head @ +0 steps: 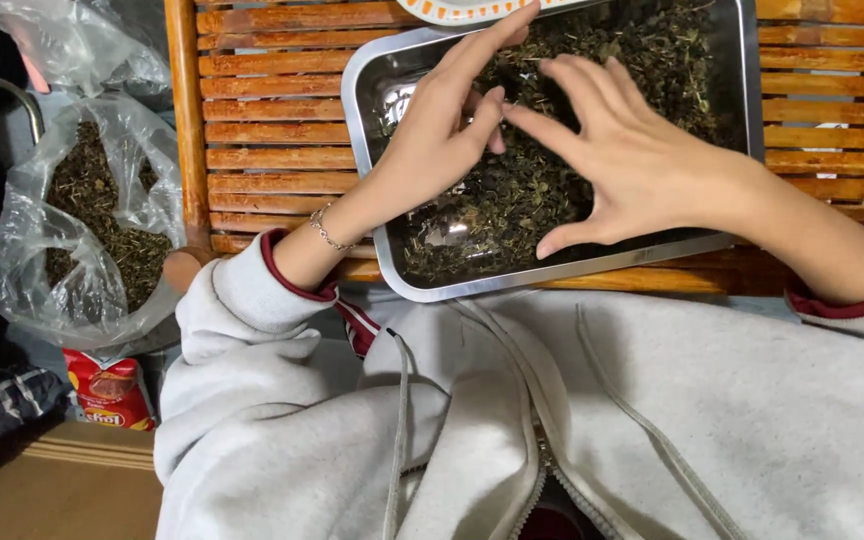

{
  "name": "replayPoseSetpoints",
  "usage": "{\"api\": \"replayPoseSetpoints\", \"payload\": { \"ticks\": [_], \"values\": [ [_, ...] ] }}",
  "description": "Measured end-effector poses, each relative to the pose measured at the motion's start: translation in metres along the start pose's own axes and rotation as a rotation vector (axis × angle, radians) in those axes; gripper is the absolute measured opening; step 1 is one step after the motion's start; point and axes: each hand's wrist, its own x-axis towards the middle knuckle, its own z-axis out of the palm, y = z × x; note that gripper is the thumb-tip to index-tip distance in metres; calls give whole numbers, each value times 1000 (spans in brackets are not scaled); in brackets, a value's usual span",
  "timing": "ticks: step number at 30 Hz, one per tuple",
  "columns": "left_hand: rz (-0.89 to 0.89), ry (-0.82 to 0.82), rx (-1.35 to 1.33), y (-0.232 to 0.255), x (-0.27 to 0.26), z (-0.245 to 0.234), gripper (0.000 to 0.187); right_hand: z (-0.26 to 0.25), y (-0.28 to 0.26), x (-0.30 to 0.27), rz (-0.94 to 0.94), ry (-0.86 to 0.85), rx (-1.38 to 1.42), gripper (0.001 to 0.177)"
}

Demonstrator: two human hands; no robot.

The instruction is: Sorting dried tea leaves by hand to remove stems and debris, placing the removed parts into a separate tray.

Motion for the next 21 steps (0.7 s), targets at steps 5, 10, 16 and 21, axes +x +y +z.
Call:
{"api": "replayPoseSetpoints", "payload": {
  "ticks": [5, 10, 16, 21],
  "values": [
    [53, 61, -88, 0, 1, 0, 56, 7, -2, 19, -48, 32, -30, 111],
    [50, 213, -227, 1, 3, 1, 55, -4, 12, 37, -75, 172, 1, 106],
    [30, 245, -365, 8, 4, 0, 52, 20, 7, 54, 30, 92, -124, 88],
    [38, 247, -434, 9, 4, -1, 49, 37, -10, 71, 12, 71, -119, 111]
  ]
}}
